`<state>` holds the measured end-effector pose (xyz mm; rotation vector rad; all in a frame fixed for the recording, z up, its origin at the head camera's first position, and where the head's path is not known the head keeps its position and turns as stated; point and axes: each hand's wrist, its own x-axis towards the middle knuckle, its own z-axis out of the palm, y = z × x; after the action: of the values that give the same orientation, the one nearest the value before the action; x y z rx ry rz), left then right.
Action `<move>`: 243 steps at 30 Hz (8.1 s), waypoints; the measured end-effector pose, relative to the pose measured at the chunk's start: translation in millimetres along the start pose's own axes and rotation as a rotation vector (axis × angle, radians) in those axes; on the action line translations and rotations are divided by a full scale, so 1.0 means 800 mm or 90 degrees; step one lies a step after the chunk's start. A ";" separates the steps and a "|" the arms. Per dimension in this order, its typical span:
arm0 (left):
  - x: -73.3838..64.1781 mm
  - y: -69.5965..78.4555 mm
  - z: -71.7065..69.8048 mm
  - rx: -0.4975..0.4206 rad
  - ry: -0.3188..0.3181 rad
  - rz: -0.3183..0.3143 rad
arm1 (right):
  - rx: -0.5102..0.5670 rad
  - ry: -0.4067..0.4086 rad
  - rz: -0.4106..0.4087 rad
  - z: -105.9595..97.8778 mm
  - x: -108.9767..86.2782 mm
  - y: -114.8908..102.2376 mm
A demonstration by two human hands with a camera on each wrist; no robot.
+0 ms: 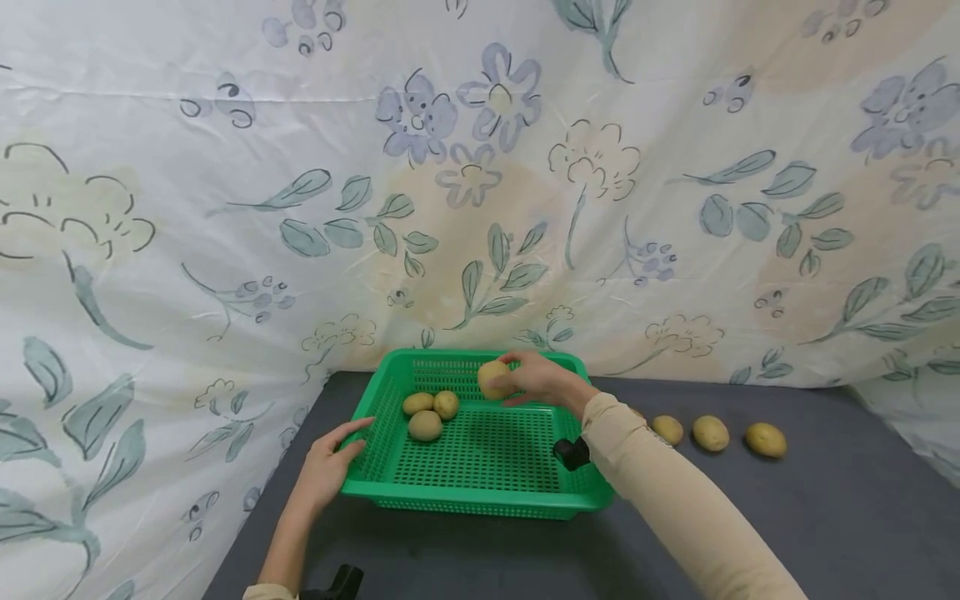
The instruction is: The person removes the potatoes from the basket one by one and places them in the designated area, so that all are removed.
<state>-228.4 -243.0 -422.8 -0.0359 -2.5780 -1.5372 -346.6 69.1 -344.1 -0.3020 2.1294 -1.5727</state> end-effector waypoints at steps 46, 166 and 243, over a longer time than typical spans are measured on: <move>-0.002 0.005 0.000 -0.011 -0.007 -0.006 | 0.110 0.046 -0.064 -0.097 -0.077 0.020; -0.001 0.006 -0.001 0.009 -0.006 -0.013 | -0.020 0.155 0.136 -0.121 -0.151 0.178; -0.002 0.005 -0.001 0.001 -0.009 -0.015 | -0.104 0.194 0.108 -0.172 -0.163 0.094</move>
<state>-226.6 -241.9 -419.1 -0.0172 -2.6004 -1.5479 -294.6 266.2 -352.1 0.0712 2.4479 -1.4237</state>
